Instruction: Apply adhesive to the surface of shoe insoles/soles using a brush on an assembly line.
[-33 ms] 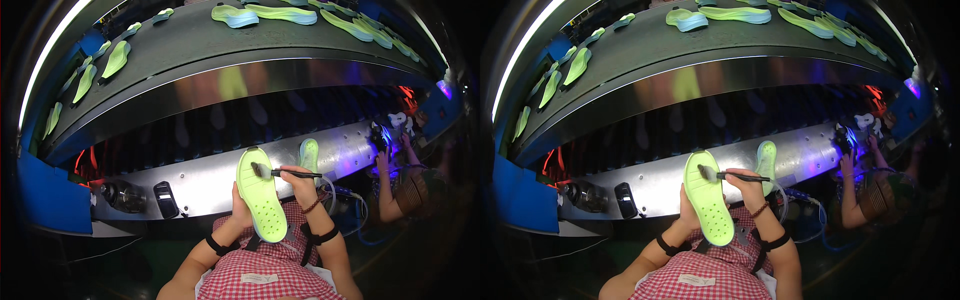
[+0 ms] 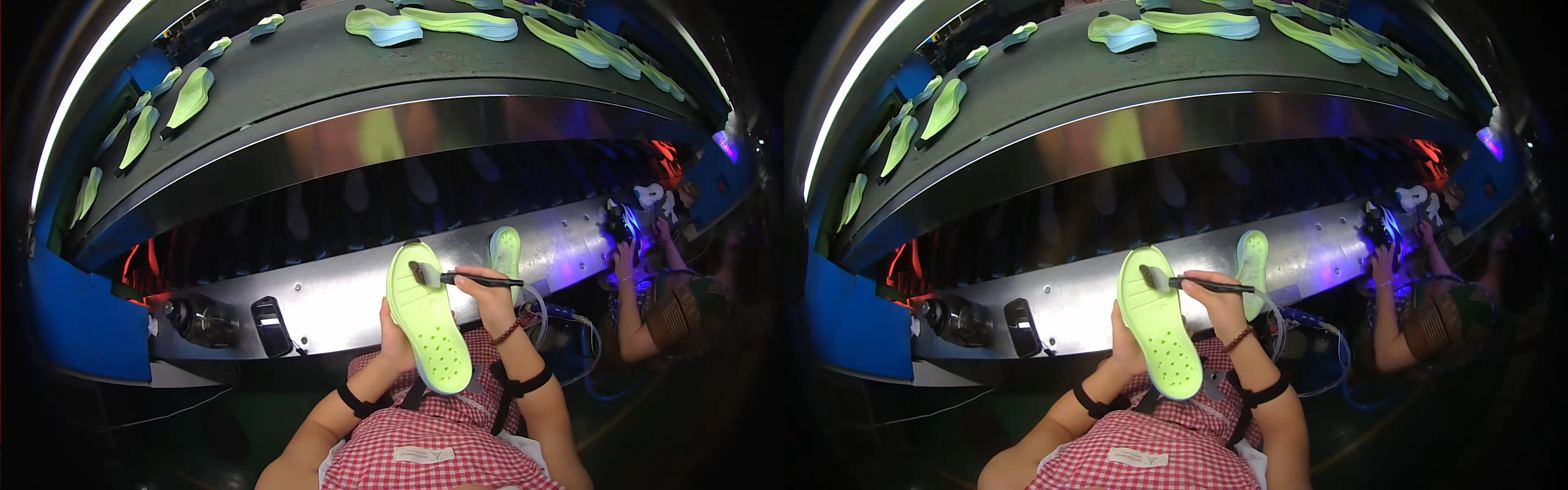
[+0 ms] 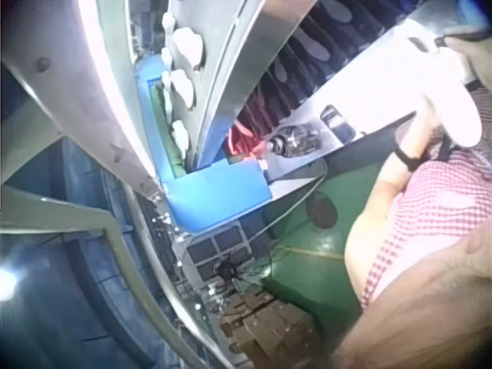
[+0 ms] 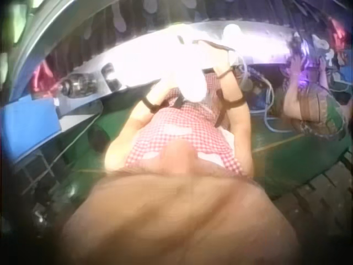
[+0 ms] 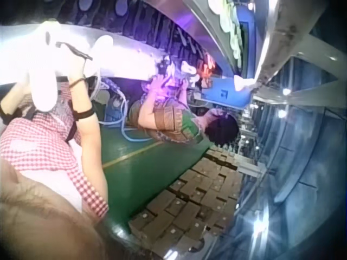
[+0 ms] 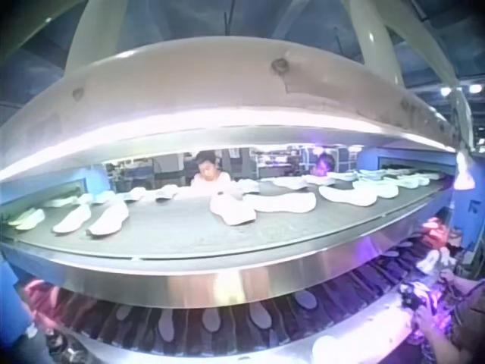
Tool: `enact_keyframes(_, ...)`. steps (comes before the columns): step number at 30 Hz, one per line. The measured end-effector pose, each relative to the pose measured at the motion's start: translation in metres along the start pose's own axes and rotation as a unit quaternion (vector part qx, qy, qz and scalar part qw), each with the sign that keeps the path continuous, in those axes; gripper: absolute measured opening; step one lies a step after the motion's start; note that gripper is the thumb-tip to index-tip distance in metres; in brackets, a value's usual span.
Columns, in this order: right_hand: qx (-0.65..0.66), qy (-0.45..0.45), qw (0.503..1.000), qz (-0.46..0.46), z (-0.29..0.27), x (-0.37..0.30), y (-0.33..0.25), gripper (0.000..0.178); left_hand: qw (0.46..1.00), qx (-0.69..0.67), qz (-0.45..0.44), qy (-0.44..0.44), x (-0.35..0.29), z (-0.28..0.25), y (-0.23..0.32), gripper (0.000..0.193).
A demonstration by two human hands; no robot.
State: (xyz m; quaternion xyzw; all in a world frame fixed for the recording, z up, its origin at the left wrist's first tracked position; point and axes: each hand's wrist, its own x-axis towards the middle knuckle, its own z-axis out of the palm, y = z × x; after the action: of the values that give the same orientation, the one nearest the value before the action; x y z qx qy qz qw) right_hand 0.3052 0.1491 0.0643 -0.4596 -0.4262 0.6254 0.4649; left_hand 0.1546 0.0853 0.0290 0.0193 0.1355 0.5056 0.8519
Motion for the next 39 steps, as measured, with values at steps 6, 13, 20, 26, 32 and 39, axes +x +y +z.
enact_keyframes(6, -0.26, -0.056, 0.925, -0.271, 0.038, -0.01, 0.0, 0.018, 0.979, 0.034, 0.106, 0.17, 0.007, -0.009, -0.007, 0.069)
enact_keyframes(13, -0.326, -0.256, 0.863, -0.29, 0.01, -0.048, -0.017, 0.019, 0.982, 0.095, 0.149, 0.071, -0.003, -0.015, 0.045, 0.077)
enact_keyframes(20, -0.187, -0.121, 0.94, -0.257, 0.027, -0.026, -0.063, 0.02, 0.993, 0.077, 0.092, 0.015, -0.007, 0.021, 0.025, 0.079)
enact_keyframes(26, -0.16, -0.347, 0.892, -0.241, 0.029, -0.048, -0.063, 0.02, 0.985, 0.102, 0.093, -0.1, -0.008, 0.033, 0.036, 0.078)
enact_keyframes(32, -0.233, -0.306, 0.872, -0.302, 0.027, -0.048, -0.07, 0.02, 0.96, 0.132, 0.223, -0.105, -0.012, 0.04, 0.036, 0.091)
enact_keyframes(39, -0.221, -0.288, 0.881, -0.304, 0.019, -0.046, -0.068, 0.022, 0.938, 0.09, 0.326, -0.076, -0.009, 0.057, 0.057, 0.1)
